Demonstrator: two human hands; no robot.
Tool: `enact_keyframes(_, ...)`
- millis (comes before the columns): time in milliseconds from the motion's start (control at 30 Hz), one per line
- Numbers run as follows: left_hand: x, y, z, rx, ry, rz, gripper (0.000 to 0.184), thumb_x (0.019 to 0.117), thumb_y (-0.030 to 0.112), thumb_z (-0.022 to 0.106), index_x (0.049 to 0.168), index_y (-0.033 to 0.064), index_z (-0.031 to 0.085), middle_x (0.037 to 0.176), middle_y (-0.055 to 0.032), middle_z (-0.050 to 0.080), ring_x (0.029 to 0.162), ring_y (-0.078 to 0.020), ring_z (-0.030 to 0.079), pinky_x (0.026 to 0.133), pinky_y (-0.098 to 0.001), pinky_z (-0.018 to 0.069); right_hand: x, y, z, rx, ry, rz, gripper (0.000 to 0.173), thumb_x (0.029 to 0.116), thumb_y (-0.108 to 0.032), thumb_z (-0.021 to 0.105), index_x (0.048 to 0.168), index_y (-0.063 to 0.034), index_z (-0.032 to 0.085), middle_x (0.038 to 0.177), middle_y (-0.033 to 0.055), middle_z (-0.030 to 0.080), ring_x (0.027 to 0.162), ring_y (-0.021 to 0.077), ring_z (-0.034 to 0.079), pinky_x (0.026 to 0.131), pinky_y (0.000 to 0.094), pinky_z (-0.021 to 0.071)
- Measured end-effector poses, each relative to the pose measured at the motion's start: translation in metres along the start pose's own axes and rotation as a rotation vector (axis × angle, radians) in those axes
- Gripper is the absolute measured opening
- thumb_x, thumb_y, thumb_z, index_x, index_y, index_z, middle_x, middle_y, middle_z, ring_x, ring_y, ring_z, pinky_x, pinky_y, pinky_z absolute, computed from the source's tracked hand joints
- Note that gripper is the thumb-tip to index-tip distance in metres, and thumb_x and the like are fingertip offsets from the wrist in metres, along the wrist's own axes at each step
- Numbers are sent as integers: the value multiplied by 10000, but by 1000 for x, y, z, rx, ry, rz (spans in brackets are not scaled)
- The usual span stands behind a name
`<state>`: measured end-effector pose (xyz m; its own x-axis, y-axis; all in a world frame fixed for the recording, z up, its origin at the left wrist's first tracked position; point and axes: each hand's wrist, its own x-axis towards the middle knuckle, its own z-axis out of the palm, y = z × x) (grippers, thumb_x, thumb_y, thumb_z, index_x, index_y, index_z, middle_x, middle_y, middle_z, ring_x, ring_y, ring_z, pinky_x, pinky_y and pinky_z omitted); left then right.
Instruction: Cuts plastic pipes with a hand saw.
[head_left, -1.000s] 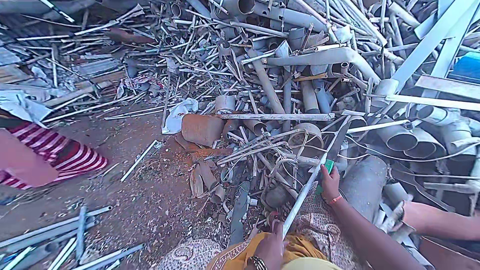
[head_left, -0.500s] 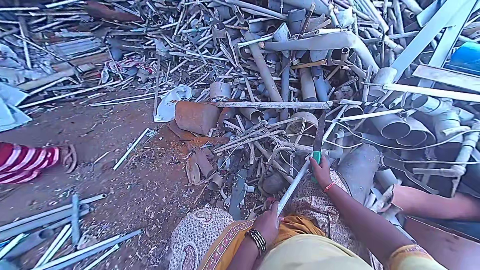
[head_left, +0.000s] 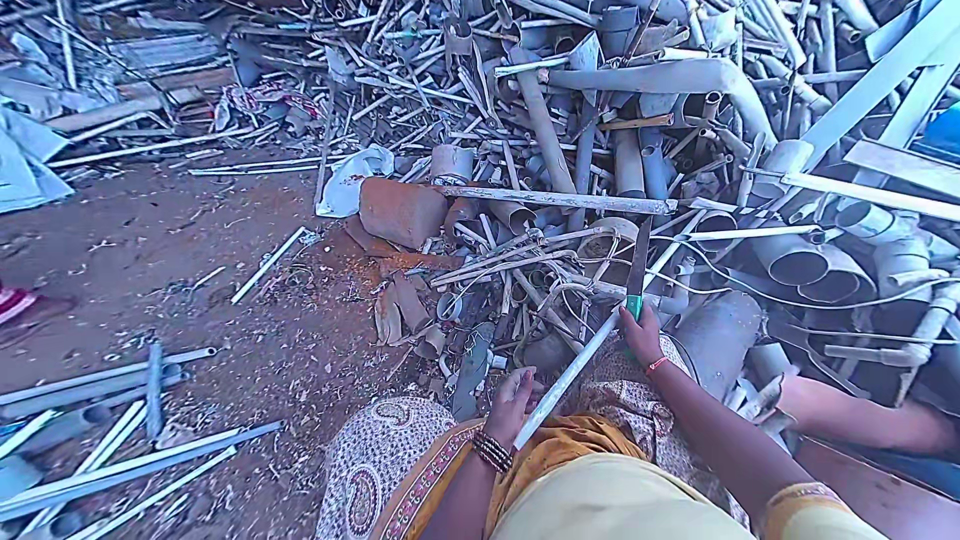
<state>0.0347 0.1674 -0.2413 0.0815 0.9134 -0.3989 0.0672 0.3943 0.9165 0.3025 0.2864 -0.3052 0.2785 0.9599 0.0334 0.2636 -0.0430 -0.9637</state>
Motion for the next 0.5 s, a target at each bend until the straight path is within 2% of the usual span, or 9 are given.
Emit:
enact_keyframes(33,1,0,-5,-128,70,-33,398,1139,201,301,1367,-74,477,1011,-127,662,836,-141,690,776,-293,585,0,0,1,-10,-4,1,335,1046,-153,565,1265,95,513,874,93,618,685,92,599,674,280,529)
enact_keyframes(100,3,1,-15,-283,191,-110,396,1147,231,284,1341,-43,494,951,-98,650,782,-141,671,728,-292,573,0,1,4,-19,-7,6,352,1048,-159,562,1282,98,500,873,96,612,678,99,595,666,288,527)
enact_keyframes(233,3,0,-31,-399,359,-155,368,1144,239,320,1274,-18,549,870,-67,650,731,-145,661,708,-298,564,1,-2,12,12,24,31,343,1057,-161,549,1281,93,492,872,99,604,677,105,592,661,293,526)
enact_keyframes(300,1,-1,-34,-415,373,-157,325,1139,215,345,1240,-9,557,845,-55,650,718,-131,661,698,-279,565,1,-3,17,24,41,43,334,1058,-161,548,1275,85,484,870,99,601,672,109,593,653,299,526)
enact_keyframes(500,-2,-1,-35,-386,334,-150,246,1116,128,399,1252,-24,537,881,-64,634,730,-121,648,701,-268,555,1,-6,27,41,72,62,387,1064,-139,541,1349,100,433,964,132,607,749,104,613,714,277,534)
